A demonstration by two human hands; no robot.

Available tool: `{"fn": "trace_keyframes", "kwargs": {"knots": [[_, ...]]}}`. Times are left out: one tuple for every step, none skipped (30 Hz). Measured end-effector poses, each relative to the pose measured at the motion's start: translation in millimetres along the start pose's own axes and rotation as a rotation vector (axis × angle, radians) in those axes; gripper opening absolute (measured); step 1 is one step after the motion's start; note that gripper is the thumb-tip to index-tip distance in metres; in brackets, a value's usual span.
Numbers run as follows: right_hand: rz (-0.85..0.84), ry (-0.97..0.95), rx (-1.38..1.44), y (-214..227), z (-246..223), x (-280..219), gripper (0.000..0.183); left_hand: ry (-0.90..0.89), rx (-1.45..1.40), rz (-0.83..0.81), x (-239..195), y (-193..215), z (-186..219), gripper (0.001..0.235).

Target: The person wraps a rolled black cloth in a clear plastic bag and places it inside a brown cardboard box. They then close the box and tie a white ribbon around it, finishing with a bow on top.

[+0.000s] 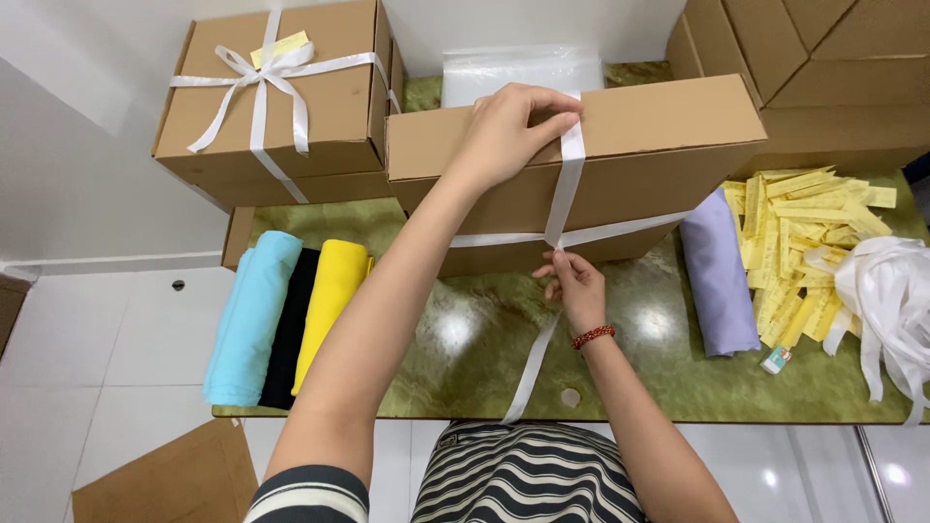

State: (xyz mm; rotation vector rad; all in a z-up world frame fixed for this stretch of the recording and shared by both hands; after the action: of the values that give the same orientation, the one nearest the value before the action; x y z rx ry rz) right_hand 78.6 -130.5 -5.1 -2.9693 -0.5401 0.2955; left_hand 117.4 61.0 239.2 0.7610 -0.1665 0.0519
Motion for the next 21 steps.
{"fn": "trace_keyframes", "kwargs": {"knots": [[-0.007,-0.016,-0.004,1.1,4.1,1.3,0.031,0.005,-0.019,-0.009,0.4,1.5,-0.1,0.026],[-0.011,-0.021,-0.004,-0.3,10.9,4.3,0.031,0.011,-0.020,-0.009,2.0,2.1,-3.9,0.026],[-0.001,-0.017,0.030,-1.5,17.4,7.1,0.029,-0.005,-0.027,-0.027,3.7,2.7,-7.2,0.026],[0.010,-0.011,0.065,-2.1,23.8,10.1,0.027,-0.024,-0.035,-0.045,5.8,2.9,-10.2,0.026],[0.007,-0.016,0.064,-1.4,29.9,13.2,0.027,-0.019,-0.036,-0.045,7.7,2.3,-13.2,0.026],[0.001,-0.013,0.053,-1.7,36.2,16.0,0.028,-0.050,-0.010,-0.045,9.4,2.2,-16.0,0.024],[-0.005,-0.010,0.042,-1.9,42.4,18.7,0.029,-0.080,0.015,-0.045,10.9,2.0,-18.7,0.023],[-0.007,-0.014,0.043,-3.0,38.6,18.8,0.029,-0.076,0.015,-0.045,9.4,2.2,-18.8,0.023],[0.011,-0.031,0.035,-3.8,34.7,18.7,0.029,-0.115,0.037,-0.041,7.8,2.4,-18.3,0.021],[0.028,-0.048,0.028,-5.1,30.7,19.1,0.029,-0.156,0.059,-0.037,6.4,3.0,-17.6,0.020],[0.026,-0.050,0.029,-4.7,31.6,21.8,0.029,-0.153,0.060,-0.038,5.1,1.8,-18.6,0.020],[0.032,-0.031,0.041,-4.2,31.9,24.6,0.030,-0.187,0.084,-0.036,4.0,0.7,-18.9,0.022],[0.038,-0.012,0.053,-3.4,32.2,27.3,0.032,-0.221,0.107,-0.035,2.9,-0.5,-18.9,0.025],[0.038,-0.012,0.054,-2.3,35.2,30.4,0.032,-0.221,0.109,-0.036,3.1,-0.8,-17.0,0.025],[0.020,-0.006,0.065,-1.2,38.1,33.3,0.032,-0.192,0.159,-0.072,3.3,-1.5,-15.3,0.031],[0.004,0.000,0.074,0.7,40.8,36.0,0.032,-0.163,0.208,-0.107,3.3,-2.5,-13.4,0.038],[0.005,0.001,0.073,2.2,47.7,39.1,0.032,-0.164,0.208,-0.107,5.6,-4.6,-18.6,0.038],[-0.007,-0.005,0.086,4.2,54.6,42.3,0.030,-0.178,0.249,-0.098,8.1,-7.1,-23.4,0.044],[-0.019,-0.010,0.098,6.3,61.5,45.4,0.029,-0.191,0.290,-0.088,10.7,-9.7,-28.1,0.051],[-0.017,-0.009,0.098,5.2,57.2,43.4,0.029,-0.193,0.290,-0.088,10.3,-10.4,-28.7,0.051],[-0.014,-0.035,0.085,4.0,53.1,41.1,0.032,-0.219,0.309,-0.064,9.7,-10.8,-28.9,0.045]]}}
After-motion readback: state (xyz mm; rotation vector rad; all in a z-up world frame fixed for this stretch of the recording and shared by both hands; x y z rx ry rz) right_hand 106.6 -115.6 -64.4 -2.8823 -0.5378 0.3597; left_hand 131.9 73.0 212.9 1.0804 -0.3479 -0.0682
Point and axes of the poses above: each hand's wrist, its own x-axis towards the middle knuckle, its own y-axis out of the back of the hand, z = x × y, the point moved 1 cm from there along x, towards the middle knuckle, and after that the axes turned 6 degrees about -z, right-handed, at the moved point
